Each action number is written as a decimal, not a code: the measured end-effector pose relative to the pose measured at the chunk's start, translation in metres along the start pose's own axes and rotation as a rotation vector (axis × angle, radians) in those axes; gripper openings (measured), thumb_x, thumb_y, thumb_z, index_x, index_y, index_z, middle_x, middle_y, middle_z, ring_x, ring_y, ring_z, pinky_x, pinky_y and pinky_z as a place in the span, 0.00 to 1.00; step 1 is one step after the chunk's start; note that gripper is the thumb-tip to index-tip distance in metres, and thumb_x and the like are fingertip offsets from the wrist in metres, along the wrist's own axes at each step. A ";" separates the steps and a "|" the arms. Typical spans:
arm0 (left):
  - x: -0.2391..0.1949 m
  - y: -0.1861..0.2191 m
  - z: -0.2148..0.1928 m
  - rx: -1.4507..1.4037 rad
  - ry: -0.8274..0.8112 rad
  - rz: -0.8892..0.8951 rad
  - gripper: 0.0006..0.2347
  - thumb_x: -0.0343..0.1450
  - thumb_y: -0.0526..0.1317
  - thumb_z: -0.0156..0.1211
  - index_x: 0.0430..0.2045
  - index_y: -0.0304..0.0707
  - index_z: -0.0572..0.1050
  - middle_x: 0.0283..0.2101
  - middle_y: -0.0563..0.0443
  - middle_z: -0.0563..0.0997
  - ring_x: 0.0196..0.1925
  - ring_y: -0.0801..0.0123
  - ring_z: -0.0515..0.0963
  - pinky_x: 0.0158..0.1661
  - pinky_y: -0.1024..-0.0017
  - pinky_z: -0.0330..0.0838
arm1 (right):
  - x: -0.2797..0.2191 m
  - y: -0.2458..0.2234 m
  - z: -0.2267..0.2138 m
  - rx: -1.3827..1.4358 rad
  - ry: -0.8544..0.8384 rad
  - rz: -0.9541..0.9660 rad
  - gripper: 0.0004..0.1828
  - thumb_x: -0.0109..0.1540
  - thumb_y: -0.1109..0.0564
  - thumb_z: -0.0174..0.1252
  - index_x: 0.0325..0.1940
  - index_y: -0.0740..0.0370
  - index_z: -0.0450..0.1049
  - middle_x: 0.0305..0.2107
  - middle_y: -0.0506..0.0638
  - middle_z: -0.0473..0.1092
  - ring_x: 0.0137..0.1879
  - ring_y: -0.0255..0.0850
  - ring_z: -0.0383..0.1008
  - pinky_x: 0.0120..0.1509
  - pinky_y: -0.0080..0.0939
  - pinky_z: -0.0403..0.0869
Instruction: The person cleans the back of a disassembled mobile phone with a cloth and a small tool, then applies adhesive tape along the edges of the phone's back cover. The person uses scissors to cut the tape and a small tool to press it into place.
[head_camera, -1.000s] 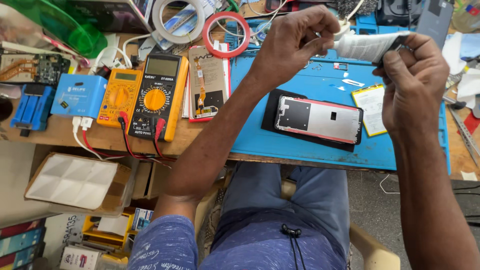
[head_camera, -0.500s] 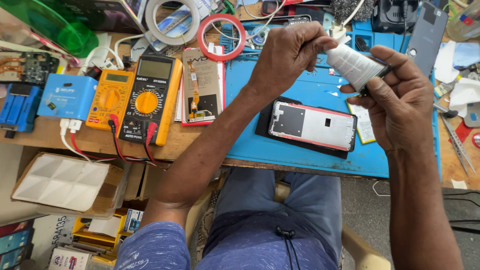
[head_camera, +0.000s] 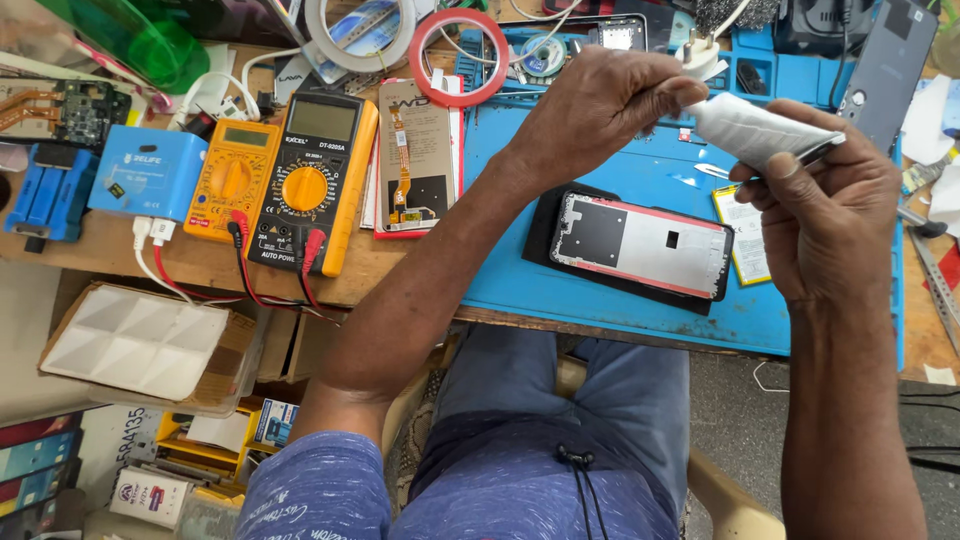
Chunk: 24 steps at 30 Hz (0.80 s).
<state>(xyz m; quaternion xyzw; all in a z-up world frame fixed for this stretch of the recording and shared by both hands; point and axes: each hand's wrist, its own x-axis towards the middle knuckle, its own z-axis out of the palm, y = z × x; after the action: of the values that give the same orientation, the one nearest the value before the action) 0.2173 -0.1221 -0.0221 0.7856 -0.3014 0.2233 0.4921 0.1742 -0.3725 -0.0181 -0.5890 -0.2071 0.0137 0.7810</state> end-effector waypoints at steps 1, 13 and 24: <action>0.001 -0.001 -0.002 -0.084 0.000 0.082 0.11 0.76 0.48 0.63 0.41 0.41 0.79 0.26 0.54 0.81 0.26 0.79 0.81 0.28 0.74 0.75 | 0.001 0.002 -0.002 0.018 0.001 -0.016 0.20 0.70 0.62 0.65 0.63 0.75 0.72 0.44 0.63 0.76 0.44 0.42 0.81 0.47 0.33 0.81; 0.003 -0.012 -0.029 0.130 0.162 0.051 0.11 0.77 0.45 0.61 0.31 0.35 0.77 0.25 0.46 0.76 0.27 0.63 0.76 0.31 0.61 0.68 | -0.025 0.025 -0.020 0.013 0.228 -0.131 0.16 0.76 0.63 0.63 0.64 0.75 0.71 0.48 0.63 0.77 0.44 0.44 0.81 0.49 0.38 0.81; -0.069 0.019 -0.048 0.527 -0.227 -0.223 0.25 0.61 0.45 0.74 0.52 0.36 0.75 0.49 0.40 0.77 0.51 0.47 0.75 0.53 0.54 0.70 | -0.054 0.041 -0.037 0.316 0.332 0.110 0.20 0.70 0.59 0.58 0.63 0.72 0.69 0.48 0.59 0.76 0.47 0.42 0.80 0.52 0.37 0.80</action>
<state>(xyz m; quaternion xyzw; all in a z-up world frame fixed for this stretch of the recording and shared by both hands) 0.1519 -0.0669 -0.0351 0.9344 -0.1979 0.1493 0.2560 0.1468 -0.4079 -0.0807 -0.4638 -0.0387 -0.0087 0.8850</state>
